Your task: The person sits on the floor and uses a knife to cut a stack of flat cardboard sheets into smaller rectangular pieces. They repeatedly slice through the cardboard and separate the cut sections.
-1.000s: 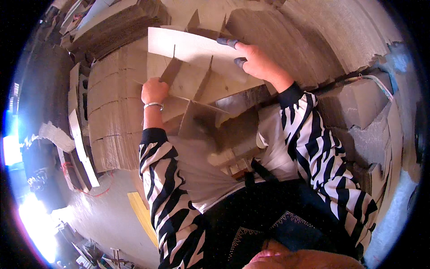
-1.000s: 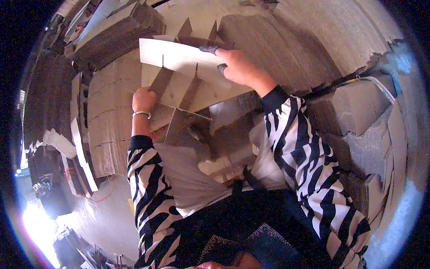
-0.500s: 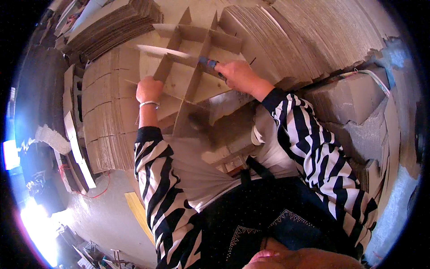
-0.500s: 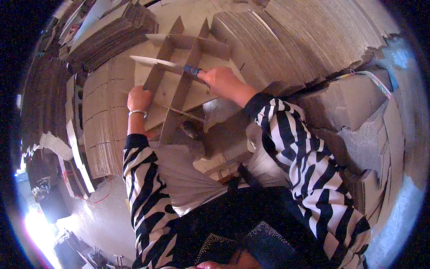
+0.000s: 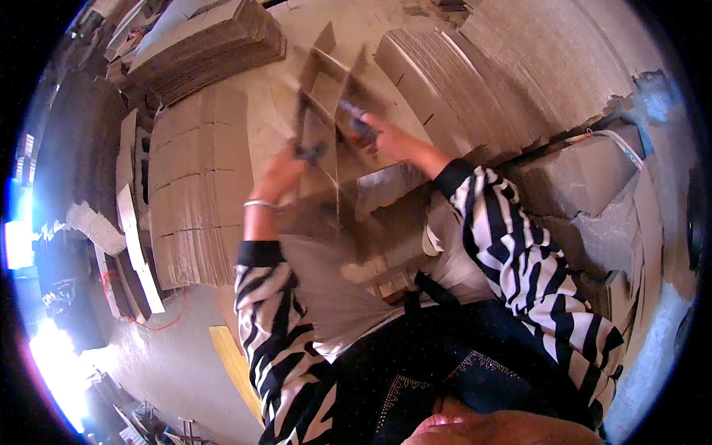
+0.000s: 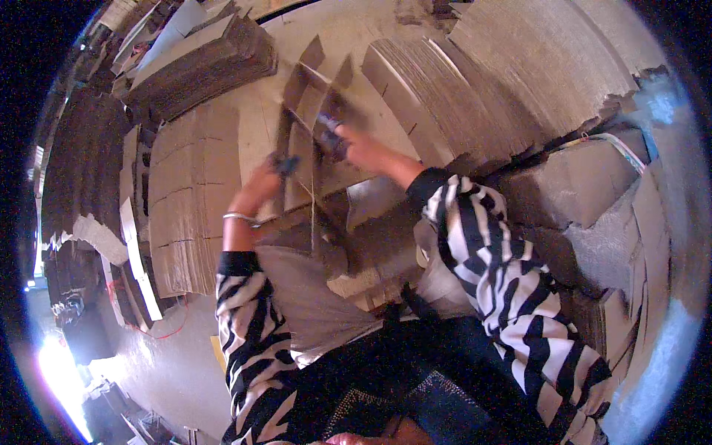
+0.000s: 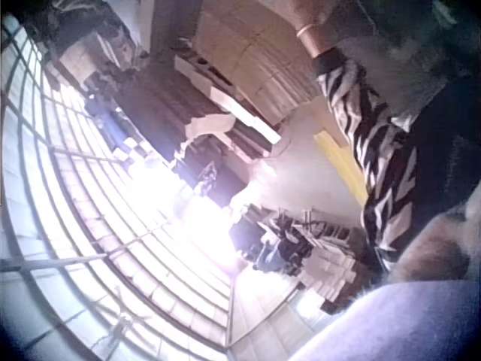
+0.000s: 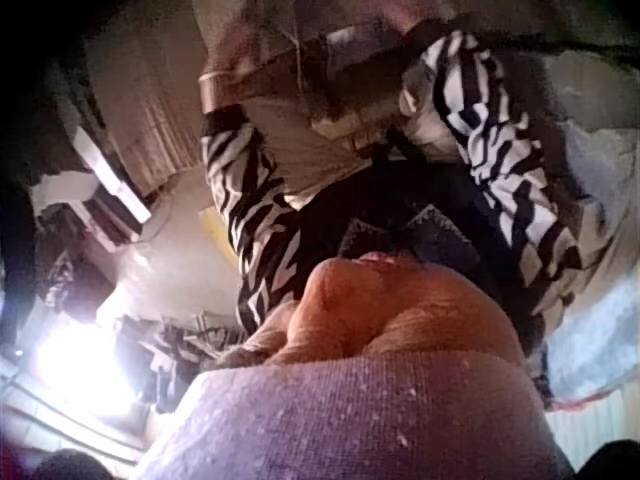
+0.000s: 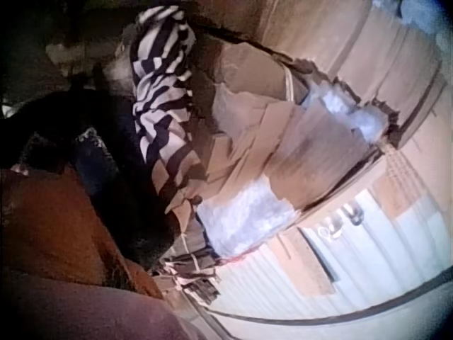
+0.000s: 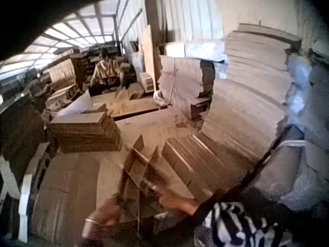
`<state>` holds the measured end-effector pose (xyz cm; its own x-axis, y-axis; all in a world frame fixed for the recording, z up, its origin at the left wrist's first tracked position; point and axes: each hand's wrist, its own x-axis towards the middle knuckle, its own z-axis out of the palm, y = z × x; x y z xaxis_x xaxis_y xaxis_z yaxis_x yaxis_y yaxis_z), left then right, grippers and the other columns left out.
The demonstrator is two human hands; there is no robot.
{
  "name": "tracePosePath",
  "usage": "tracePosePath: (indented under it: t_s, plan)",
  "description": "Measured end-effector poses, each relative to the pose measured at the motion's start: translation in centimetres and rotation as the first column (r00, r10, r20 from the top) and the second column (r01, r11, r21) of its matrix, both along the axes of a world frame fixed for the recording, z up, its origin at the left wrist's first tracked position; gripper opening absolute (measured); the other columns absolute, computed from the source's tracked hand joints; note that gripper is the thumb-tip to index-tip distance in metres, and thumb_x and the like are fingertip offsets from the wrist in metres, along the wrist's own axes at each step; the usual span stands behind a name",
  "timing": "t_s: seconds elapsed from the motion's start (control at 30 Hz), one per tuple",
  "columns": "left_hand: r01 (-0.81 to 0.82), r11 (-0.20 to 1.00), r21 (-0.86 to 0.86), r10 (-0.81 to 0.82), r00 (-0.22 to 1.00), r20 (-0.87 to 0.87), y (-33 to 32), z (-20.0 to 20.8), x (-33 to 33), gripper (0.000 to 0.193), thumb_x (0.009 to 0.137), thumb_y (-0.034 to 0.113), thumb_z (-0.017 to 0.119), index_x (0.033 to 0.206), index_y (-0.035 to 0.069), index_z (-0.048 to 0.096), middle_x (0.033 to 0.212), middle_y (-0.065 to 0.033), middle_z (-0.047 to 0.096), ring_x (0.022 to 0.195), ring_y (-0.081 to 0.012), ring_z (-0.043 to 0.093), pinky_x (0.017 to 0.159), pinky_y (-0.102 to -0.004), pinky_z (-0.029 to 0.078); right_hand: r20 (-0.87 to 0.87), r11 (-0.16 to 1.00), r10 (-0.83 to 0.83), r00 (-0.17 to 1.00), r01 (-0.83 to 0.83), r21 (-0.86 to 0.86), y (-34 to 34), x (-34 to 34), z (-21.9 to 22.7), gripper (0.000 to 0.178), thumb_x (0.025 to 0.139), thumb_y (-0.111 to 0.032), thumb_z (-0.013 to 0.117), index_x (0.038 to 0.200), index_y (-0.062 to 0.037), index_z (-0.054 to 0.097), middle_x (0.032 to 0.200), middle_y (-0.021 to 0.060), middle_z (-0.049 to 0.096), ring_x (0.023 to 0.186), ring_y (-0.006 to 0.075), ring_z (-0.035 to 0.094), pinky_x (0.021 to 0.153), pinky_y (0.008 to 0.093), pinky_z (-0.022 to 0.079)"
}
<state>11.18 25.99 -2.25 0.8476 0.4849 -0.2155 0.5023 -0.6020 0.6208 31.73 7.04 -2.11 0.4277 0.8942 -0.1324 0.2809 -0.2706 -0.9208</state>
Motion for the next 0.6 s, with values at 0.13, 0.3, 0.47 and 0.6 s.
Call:
tracePosePath:
  t_s: [0.13, 0.3, 0.47, 0.6]
  plan:
    - [-0.105, 0.993, 0.049, 0.105, 0.994, 0.000, -6.9, -0.1, 2.4, 0.054, 0.078, 0.014, 0.062, 0.127, -0.005, 0.048, 0.113, -0.0273, 0.063, 0.104, -0.0430, 0.061, 0.087, -0.0449, 0.050, -0.076, 0.980, 0.132, 0.988, -0.119, 0.162, 3.6, -3.9, 1.1, 0.034, 0.098, -0.027, 0.052, 0.124, -0.0038, 0.054, 0.081, 0.0121, 0.065, 0.074, 0.0160, 0.060, 0.067, 0.0342, 0.049]
    - [-0.052, 0.994, -0.097, 0.084, 0.927, 0.366, -3.2, 5.4, -1.4, 0.050, 0.079, 0.004, 0.058, 0.126, -0.008, 0.050, 0.115, -0.0293, 0.062, 0.112, -0.0424, 0.059, 0.096, -0.0450, 0.047, 0.344, 0.923, -0.273, 0.898, 0.144, 0.357, -2.9, 3.5, 2.7, 0.035, 0.080, 0.000, 0.059, 0.115, -0.0017, 0.063, 0.111, 0.0183, 0.066, 0.110, 0.0270, 0.061, 0.095, 0.0384, 0.046]
    - [-0.470, 0.880, 0.072, 0.341, 0.729, 0.594, -1.2, 15.2, -11.4, 0.060, 0.077, -0.008, 0.049, 0.137, -0.006, 0.046, 0.138, -0.0180, 0.051, 0.125, -0.0280, 0.049, 0.107, -0.0366, 0.038, 0.948, 0.858, 0.039, 0.314, 0.476, -0.193, -9.2, 6.1, 1.8, 0.060, 0.078, -0.021, 0.073, 0.132, -0.0063, 0.051, 0.139, 0.0156, 0.048, 0.124, 0.0357, 0.048, 0.100, 0.0468, 0.041]
    - [-0.643, 0.365, 0.673, 0.228, 0.763, 0.605, 4.0, 20.0, -21.7, 0.052, 0.068, -0.012, 0.042, 0.118, 0.000, 0.052, 0.118, -0.0224, 0.057, 0.095, -0.0416, 0.061, 0.081, -0.0431, 0.049, 0.978, 0.914, -0.010, 0.208, 0.398, -0.075, -9.4, 7.7, -0.4, 0.061, 0.078, -0.019, 0.074, 0.133, -0.0075, 0.050, 0.141, 0.0116, 0.046, 0.128, 0.0324, 0.045, 0.100, 0.0500, 0.040]
